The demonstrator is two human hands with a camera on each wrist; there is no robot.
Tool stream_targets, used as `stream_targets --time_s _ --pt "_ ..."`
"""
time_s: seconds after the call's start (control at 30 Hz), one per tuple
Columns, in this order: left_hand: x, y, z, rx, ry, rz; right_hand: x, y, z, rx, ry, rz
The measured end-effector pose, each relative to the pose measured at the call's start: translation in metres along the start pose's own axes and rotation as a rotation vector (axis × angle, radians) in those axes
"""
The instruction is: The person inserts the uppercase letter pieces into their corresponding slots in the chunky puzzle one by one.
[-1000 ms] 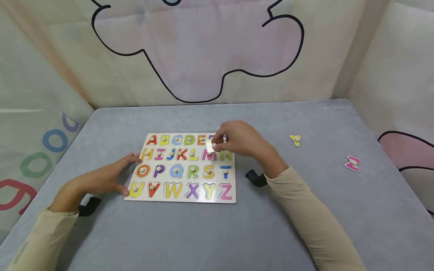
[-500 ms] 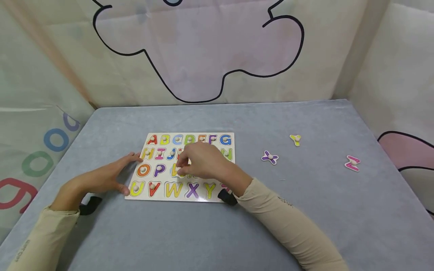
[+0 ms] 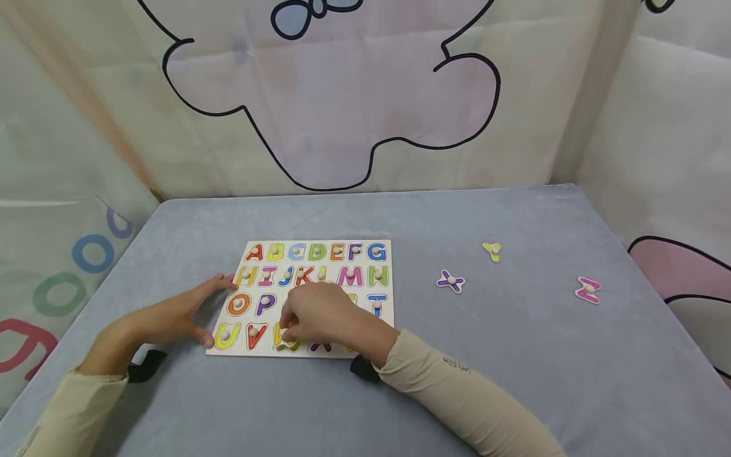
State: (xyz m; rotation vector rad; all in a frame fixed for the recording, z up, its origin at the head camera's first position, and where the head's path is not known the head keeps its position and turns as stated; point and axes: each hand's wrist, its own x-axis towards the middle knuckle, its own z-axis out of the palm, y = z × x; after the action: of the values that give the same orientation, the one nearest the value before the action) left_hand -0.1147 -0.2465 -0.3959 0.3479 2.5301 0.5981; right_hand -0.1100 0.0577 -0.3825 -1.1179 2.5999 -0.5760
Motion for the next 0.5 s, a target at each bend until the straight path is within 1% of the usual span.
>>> stream_targets --time_s 0.2,0.37,0.5 --pt "-0.0020 -0.0007 0.0019 0.016 0.002 0.008 0.0003 -0.0005 0.0093 -0.027 -0.001 -0.011" --pt "-0.0019 0.0007 -0.0012 0.024 -0.004 0.014 0.0012 -0.0001 0.0100 -0.043 0.001 -0.009" --pt "-0.0030 0.0005 -0.0021 0.018 -0.003 0.035 0.0028 -0.0011 0.0093 -0.074 0.001 -0.019"
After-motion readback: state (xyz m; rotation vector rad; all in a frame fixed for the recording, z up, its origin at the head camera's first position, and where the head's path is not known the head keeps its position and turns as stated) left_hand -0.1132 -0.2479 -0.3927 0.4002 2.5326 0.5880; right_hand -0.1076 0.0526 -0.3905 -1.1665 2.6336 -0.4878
